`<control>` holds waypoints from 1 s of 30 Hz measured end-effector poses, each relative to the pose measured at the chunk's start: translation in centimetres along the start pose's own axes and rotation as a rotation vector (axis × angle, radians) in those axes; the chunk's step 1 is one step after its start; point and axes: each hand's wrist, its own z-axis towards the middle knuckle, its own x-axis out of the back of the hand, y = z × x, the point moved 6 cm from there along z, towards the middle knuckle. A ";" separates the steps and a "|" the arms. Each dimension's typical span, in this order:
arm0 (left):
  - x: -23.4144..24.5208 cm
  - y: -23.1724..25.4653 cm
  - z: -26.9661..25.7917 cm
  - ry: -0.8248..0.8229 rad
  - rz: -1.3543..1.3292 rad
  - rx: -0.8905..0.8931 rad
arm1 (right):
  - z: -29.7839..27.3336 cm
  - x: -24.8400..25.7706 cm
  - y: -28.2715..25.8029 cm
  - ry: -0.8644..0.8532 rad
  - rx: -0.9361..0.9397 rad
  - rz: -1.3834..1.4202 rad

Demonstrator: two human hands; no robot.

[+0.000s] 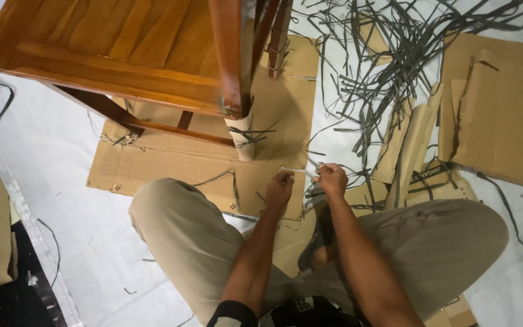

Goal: Wrapping the legs of a wooden table with cardboard protectors and securing them with plastic ties.

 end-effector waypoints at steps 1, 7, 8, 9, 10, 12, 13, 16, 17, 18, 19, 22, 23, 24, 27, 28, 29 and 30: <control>-0.1 0.3 0.0 0.002 -0.001 0.000 | 0.2 -0.3 0.2 -0.001 0.002 -0.001; -1.5 -2.9 1.6 -0.035 -0.221 0.160 | -2.5 -2.7 -2.0 -0.364 0.148 -0.204; -1.7 -3.9 2.1 -0.017 -0.248 0.182 | -2.9 -2.5 -2.2 -0.347 0.149 -0.203; -1.8 -5.0 2.6 -0.001 -0.274 0.204 | -3.3 -2.4 -2.2 -0.330 0.149 -0.202; -2.3 -5.9 3.1 0.003 -0.276 0.205 | -4.1 -1.8 -3.4 -0.334 0.151 -0.203; -3.3 -7.2 4.5 0.025 -0.196 0.145 | -5.7 -0.9 -6.4 -0.423 0.303 -0.226; -3.7 -8.0 4.9 0.030 -0.201 0.145 | -6.3 -1.1 -7.1 -0.425 0.307 -0.231; -3.7 -9.6 5.5 0.029 -0.309 0.147 | -6.9 -2.4 -7.2 -0.485 0.219 -0.205; -3.1 -9.2 5.4 0.027 -0.386 0.145 | -6.0 -2.9 -6.7 -0.463 0.240 -0.264; -2.4 -8.8 5.3 0.025 -0.463 0.143 | -5.1 -3.4 -6.3 -0.441 0.260 -0.322; -1.1 -7.9 4.8 0.034 -0.466 0.146 | -5.3 -3.7 -6.4 -0.448 0.265 -0.326; 3.9 -4.3 2.9 0.167 -0.280 0.141 | -3.7 -5.5 -5.4 -0.417 0.297 -0.435; 6.0 -2.7 1.8 0.273 -0.396 0.087 | -1.8 -6.4 -3.7 -0.355 0.234 -0.391; 8.1 -1.1 0.7 0.379 -0.509 0.032 | 0.0 -7.3 -1.9 -0.293 0.172 -0.347; 10.8 -1.2 1.6 0.606 -0.682 0.046 | 2.4 -8.8 0.4 -0.137 0.013 0.009; 11.5 -1.1 2.0 0.618 -0.682 0.049 | 2.3 -9.1 -0.9 -0.148 0.017 0.003; 12.2 -1.0 2.6 0.655 -0.780 0.038 | 2.4 -9.2 -2.5 -0.127 0.020 0.226; 12.9 -0.9 3.2 0.692 -0.878 0.026 | 2.5 -9.2 -4.0 -0.107 0.021 0.449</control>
